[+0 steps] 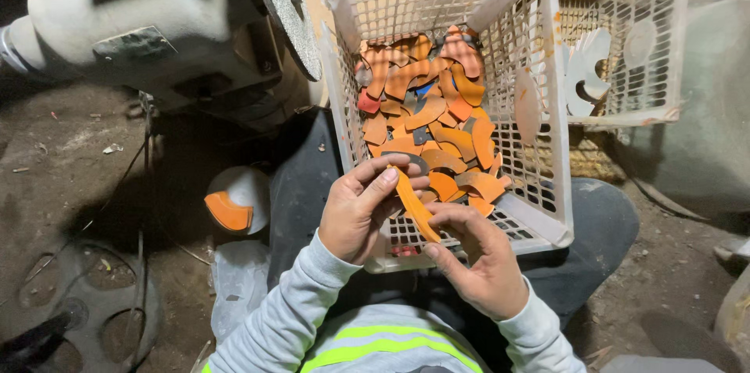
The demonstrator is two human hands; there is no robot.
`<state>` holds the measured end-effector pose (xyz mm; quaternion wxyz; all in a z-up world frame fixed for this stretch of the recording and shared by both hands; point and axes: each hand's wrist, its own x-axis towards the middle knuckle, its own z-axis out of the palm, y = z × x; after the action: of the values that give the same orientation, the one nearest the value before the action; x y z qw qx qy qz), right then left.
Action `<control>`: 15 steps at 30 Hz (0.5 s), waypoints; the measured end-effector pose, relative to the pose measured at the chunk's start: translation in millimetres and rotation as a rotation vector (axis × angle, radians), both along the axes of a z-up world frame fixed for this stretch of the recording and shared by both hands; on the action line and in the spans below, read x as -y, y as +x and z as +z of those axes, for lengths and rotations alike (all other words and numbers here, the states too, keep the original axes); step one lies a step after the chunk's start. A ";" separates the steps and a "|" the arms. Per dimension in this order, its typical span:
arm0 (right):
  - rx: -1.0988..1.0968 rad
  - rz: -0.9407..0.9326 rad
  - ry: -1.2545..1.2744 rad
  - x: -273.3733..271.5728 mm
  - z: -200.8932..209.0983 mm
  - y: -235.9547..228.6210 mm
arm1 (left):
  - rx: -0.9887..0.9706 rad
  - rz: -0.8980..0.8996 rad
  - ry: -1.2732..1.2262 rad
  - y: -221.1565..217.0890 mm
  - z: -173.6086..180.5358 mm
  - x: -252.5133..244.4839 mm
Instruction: The person sits on the floor and repeatedly picks orange rubber pieces from a white plastic crate, inspects them by hand, and places them into a small white bucket. The person handles the pieces one at a time, turning them over to check edges and surfaces before moving them.
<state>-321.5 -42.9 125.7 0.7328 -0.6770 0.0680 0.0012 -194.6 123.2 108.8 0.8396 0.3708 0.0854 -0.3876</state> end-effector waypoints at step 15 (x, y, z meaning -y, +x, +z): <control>-0.037 0.047 -0.087 -4.4 -11.0 -5.7 | 0.208 -0.227 -0.022 -0.5 -3.3 -18.0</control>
<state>-327.1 -38.5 114.6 0.7010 -0.7095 0.0659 0.0280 -195.1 141.2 105.5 0.7987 0.4070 -0.0485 -0.4405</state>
